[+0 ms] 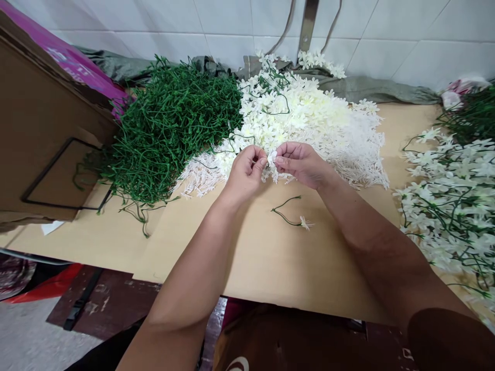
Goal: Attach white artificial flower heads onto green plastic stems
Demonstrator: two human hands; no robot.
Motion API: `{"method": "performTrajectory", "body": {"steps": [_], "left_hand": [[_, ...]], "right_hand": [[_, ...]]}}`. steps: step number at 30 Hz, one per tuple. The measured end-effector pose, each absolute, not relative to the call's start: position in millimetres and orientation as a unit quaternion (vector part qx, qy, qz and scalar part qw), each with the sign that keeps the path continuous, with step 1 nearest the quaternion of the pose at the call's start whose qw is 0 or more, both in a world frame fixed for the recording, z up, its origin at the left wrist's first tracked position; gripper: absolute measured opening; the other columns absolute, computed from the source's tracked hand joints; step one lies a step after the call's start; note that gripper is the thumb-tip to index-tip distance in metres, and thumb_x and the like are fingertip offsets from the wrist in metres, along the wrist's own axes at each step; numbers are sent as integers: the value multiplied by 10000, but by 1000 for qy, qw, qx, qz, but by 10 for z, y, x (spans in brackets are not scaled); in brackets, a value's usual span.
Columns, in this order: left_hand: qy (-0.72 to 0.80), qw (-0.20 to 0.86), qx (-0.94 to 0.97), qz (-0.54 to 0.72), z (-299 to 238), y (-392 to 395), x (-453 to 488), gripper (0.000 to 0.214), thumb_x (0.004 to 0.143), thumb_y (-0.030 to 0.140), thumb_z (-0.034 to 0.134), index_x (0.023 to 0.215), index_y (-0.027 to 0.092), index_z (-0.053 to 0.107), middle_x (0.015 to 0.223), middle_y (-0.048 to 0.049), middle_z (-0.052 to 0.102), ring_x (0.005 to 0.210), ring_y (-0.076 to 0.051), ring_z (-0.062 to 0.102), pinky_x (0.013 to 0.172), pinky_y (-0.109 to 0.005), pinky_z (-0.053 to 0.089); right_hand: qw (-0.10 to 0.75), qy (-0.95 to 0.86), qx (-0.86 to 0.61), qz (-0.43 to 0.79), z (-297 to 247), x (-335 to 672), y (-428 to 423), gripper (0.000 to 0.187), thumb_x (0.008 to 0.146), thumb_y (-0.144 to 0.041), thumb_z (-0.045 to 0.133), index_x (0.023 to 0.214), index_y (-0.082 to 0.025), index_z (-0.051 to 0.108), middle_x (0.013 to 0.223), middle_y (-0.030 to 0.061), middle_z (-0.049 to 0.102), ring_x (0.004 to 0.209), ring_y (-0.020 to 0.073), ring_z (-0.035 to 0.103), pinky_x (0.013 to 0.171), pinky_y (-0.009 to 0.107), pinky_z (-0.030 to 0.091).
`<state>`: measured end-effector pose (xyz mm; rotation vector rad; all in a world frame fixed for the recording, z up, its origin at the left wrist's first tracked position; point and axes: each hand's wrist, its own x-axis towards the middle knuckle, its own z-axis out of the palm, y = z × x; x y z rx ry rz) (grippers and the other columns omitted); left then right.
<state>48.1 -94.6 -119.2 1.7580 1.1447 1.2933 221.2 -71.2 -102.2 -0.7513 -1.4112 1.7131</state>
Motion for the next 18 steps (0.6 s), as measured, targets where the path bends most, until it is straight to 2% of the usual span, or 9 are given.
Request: {"method": "performTrajectory", "body": {"steps": [4,18], "left_hand": [[448,331,672,488,-1219,-924,455,170,832,283,616,742,207,493,660,8,459,630,-134,400,568,-268,322],[452,415,605,507,-1167,-942,517,232,794,347,700,725,205,530,615,28,481,565,-111,396,557,-261,338]], "right_hand": [[386,-588,-287,650,-1013,2188,-727,469,612,-469,859,843,-167,585,691,-30,592,643,76,530,607,231,458],[425,-626,-328,566,-971,2138,-744,426,603,-463,864,725,-186,564,609,-53,501,577,69,446,545,242,384]]}}
